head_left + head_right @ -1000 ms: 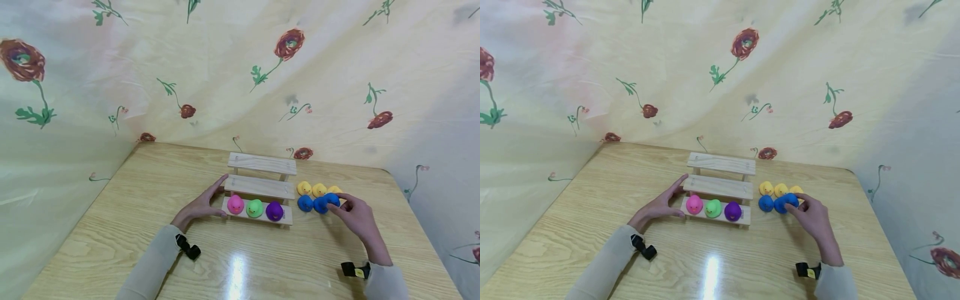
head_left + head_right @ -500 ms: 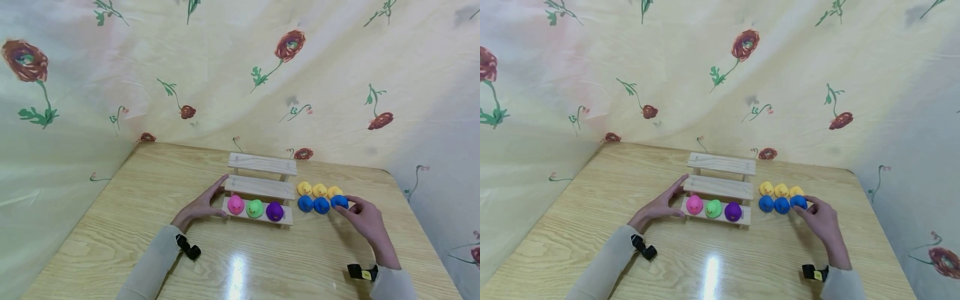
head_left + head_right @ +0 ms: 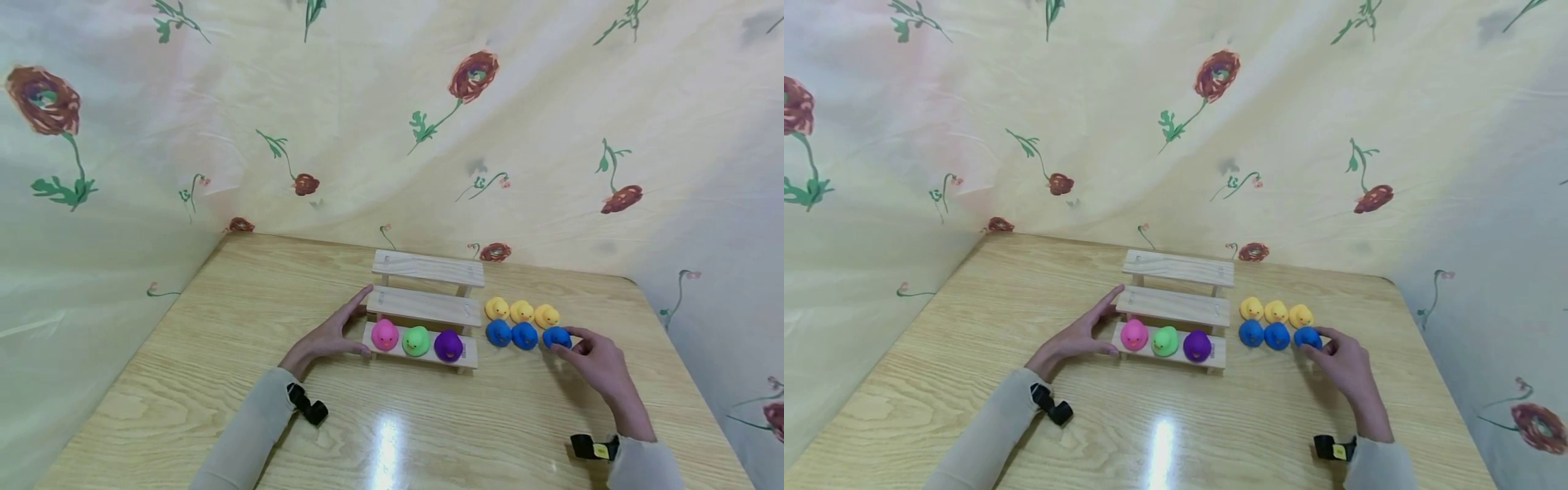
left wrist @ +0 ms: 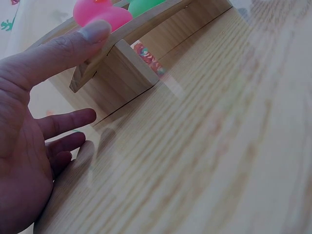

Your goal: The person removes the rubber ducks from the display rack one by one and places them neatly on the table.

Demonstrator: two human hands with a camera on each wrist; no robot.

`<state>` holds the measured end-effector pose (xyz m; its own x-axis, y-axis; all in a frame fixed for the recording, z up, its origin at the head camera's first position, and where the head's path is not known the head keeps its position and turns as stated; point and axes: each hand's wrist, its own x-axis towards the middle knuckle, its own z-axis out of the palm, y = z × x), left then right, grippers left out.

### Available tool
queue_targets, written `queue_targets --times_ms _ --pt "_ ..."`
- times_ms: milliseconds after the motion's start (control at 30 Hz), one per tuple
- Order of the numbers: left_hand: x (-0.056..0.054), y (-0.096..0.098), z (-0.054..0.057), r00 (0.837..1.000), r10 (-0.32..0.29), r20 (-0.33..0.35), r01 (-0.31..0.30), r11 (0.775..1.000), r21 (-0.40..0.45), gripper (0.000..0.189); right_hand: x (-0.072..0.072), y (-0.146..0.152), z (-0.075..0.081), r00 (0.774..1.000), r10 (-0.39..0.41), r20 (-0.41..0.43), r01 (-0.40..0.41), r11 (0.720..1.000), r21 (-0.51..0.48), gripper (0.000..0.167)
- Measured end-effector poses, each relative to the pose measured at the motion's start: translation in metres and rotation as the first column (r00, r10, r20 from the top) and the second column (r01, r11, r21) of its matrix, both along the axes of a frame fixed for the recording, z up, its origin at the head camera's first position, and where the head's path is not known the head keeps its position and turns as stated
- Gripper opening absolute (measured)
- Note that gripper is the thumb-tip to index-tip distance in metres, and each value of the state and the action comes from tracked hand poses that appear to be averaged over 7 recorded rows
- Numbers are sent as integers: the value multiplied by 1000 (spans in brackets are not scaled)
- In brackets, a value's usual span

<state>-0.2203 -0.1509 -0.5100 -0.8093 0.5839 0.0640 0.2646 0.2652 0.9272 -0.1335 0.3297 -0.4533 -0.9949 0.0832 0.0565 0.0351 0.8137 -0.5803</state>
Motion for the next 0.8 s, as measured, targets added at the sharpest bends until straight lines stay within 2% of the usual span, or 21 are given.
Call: queue_targets --times_ms 333,800 --pt "-1 0 1 1000 -1 -9 1 1000 -8 118 -8 6 -10 996 -11 89 12 1000 -17 56" --pt "-1 0 2 1000 -10 -7 10 1000 -3 119 -11 7 -18 997 -11 82 11 1000 -6 56"
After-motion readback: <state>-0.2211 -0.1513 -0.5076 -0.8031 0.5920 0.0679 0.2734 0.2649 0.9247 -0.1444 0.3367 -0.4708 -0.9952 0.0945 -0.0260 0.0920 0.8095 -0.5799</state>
